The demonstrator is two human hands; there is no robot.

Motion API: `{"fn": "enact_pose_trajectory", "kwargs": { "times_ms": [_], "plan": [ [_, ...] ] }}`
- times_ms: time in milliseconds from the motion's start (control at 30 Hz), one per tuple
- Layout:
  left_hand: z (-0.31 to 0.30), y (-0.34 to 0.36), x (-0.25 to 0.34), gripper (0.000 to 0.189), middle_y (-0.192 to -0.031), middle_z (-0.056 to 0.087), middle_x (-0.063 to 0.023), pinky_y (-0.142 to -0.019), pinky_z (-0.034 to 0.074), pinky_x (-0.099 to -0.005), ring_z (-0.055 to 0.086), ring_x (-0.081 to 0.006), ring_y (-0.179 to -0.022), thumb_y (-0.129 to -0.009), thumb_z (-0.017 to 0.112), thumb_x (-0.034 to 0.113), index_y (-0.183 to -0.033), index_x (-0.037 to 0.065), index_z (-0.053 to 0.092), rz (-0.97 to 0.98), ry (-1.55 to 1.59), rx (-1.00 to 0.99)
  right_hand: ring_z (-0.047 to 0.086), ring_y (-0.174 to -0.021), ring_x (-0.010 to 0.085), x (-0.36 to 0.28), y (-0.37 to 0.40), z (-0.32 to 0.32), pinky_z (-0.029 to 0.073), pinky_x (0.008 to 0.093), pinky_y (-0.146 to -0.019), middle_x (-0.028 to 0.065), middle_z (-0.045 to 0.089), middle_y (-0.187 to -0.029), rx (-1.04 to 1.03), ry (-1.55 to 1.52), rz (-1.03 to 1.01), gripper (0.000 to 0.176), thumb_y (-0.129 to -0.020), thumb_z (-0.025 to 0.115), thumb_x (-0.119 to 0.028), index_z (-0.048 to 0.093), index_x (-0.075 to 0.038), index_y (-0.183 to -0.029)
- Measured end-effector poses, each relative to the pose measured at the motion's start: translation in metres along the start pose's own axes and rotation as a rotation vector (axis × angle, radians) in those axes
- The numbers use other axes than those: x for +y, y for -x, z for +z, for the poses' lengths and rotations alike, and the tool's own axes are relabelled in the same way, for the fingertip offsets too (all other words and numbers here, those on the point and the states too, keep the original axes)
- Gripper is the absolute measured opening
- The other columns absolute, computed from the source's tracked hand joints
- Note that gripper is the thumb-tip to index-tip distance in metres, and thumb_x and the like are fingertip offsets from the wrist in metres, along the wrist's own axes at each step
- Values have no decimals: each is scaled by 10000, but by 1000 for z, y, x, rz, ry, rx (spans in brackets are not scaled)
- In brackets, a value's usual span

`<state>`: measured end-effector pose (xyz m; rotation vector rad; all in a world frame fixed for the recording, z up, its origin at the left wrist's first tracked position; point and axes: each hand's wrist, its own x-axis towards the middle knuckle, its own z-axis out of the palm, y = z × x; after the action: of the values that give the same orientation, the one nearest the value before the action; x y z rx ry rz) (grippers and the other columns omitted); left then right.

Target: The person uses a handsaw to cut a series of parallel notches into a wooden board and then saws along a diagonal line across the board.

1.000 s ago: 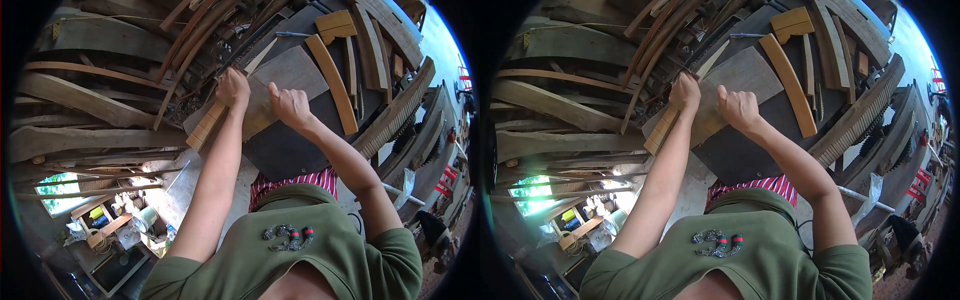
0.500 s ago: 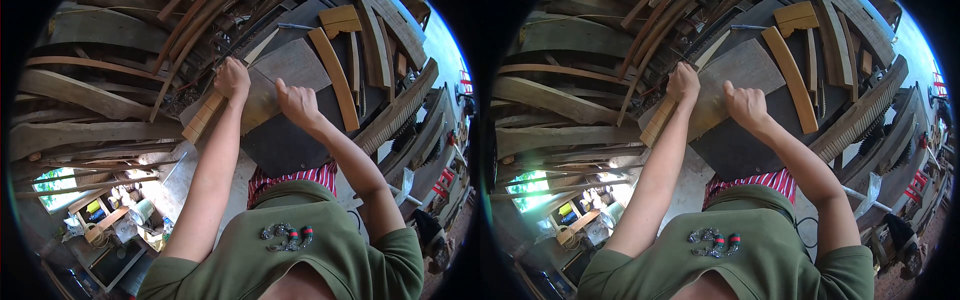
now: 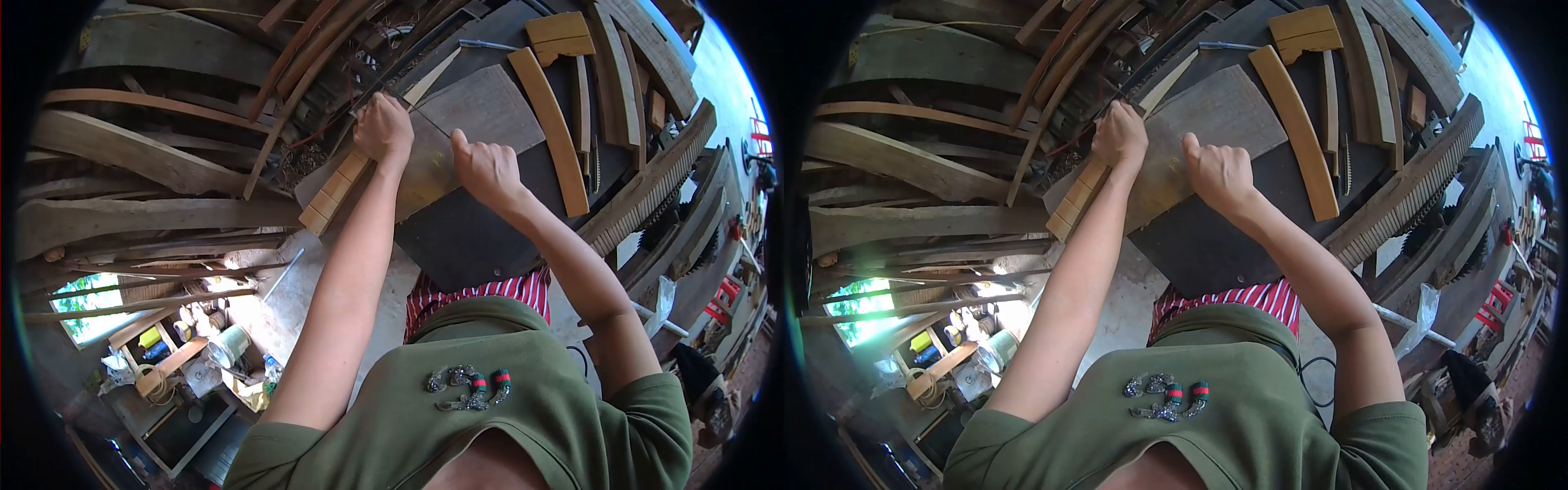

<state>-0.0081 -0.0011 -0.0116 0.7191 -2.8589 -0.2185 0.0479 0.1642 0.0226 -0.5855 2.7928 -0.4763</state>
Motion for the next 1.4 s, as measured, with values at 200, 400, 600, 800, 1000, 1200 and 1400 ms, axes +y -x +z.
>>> {"fn": "enact_pose_trajectory", "kwargs": {
  "times_ms": [200,400,600,800,1000,1200,1400],
  "plan": [
    [-3,-2,1,362,-986,703,-137,-787,530,-495,656,-341,-981,-973,389,322,-929,76,651,-46,4,-102,688,-653,348,-10,-46,17,517,473,-546,179,671,-690,168,5,-75,125,-877,487,-125,477,-62,-984],
    [1,0,0,323,-906,714,-116,-713,550,-464,676,-314,-898,-953,430,261,-834,69,662,9,10,34,690,-678,357,-4,-19,6,523,466,-561,190,673,-704,86,-9,-11,126,-876,480,-126,480,-69,-989],
    [-1,0,0,318,-907,714,-112,-737,546,-462,676,-313,-894,-949,436,260,-832,70,663,9,-3,13,692,-684,355,-10,-42,15,527,464,-560,191,678,-719,112,0,-15,114,-886,466,-124,492,-68,-982],
    [-3,0,1,313,-909,715,-109,-735,547,-457,674,-309,-904,-946,441,257,-821,70,659,-10,3,10,708,-693,324,-15,-43,11,539,423,-572,165,696,-733,121,32,-32,128,-883,492,-145,512,-56,-973],
    [-1,0,-1,314,-906,714,-109,-735,549,-457,675,-311,-894,-950,442,260,-813,67,648,14,6,36,687,-671,353,-5,-16,8,521,465,-557,181,668,-691,11,23,23,118,-884,474,-131,481,-75,-987],
    [-5,-1,0,316,-929,713,-106,-741,548,-456,671,-308,-911,-955,442,272,-828,71,651,-10,-6,-9,708,-698,325,-20,-62,17,544,431,-590,175,697,-746,153,22,-61,136,-870,504,-154,531,-57,-963],
    [0,0,0,316,-914,715,-108,-736,547,-461,675,-313,-894,-952,446,275,-823,78,656,6,-9,30,687,-676,363,-4,-7,4,529,478,-577,186,671,-703,16,-4,25,107,-876,481,-126,486,-72,-969]
  ]
}}
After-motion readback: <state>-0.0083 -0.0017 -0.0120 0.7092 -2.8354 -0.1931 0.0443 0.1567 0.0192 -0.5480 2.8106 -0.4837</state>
